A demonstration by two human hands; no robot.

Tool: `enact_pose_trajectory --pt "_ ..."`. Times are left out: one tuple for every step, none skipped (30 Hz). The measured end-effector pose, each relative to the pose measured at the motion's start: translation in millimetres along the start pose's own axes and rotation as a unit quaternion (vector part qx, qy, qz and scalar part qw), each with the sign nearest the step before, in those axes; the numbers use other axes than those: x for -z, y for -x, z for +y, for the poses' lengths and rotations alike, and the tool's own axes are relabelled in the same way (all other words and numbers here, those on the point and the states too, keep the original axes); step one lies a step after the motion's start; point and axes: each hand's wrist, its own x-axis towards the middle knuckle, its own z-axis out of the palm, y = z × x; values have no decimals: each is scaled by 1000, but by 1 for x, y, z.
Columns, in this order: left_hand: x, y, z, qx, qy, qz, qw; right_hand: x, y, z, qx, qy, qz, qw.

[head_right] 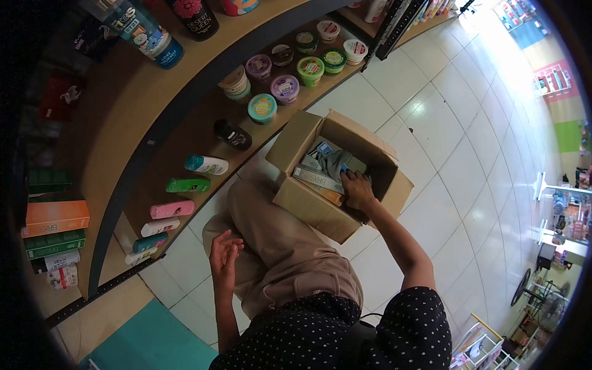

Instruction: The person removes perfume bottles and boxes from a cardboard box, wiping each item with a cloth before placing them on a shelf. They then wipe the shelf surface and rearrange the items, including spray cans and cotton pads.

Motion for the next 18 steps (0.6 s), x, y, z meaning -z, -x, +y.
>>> enact_pose_trajectory --pt "0 0 0 0 -4 -6 1000 5 0 -7 -21 -2 -14 1000" --pt "0 -1 0 -1 -8 -11 1000 7 -2 -14 -42 -4 -29 999" --pt "-1 -1 1 -1 -8 -11 1000 7 -6 -21 -42 -4 -29 999" --pt "-2 -1 1 -3 -5 -12 1000 5 -10 -27 -42 1 -18 999" --pt "-3 -1 2 -6 -3 -14 1000 3 -13 -28 -43 7 -6 999" --pt "-3 -1 2 -6 -3 -15 1000 -1 -16 -26 -43 7 -6 999" --pt "-3 0 3 -9 -4 -15 1000 -6 -21 -23 -30 13 3 999" --pt "-3 0 3 -12 -5 -14 1000 -11 -24 -21 -15 19 12 1000" --pt "-1 0 2 -11 -6 -13 1000 -15 -23 -21 -14 19 11 1000" --pt "0 1 -2 -17 9 -10 1000 -19 -21 -21 -12 -10 54 998" --pt "1 1 -4 -23 24 -7 999 -22 -20 -19 -11 -39 97 994" --pt "2 1 -6 -24 25 -5 999 -18 -19 -18 -9 -38 97 994" --pt "4 1 -7 -20 17 -6 1000 -12 -19 -15 -32 -85 89 992" --pt "5 1 -9 -14 10 -7 1000 -6 -16 -12 -56 -130 80 987" --pt "6 2 -10 -14 11 -6 1000 1 -14 -9 -55 -129 79 987" --pt "6 1 -10 -13 13 -7 1000 10 -13 -5 -78 -165 60 981" --pt "6 1 -11 -13 14 -8 1000 15 -11 0 -101 -200 42 974" --pt "6 0 -13 -13 19 -9 1000 14 -10 6 -86 -245 63 964"
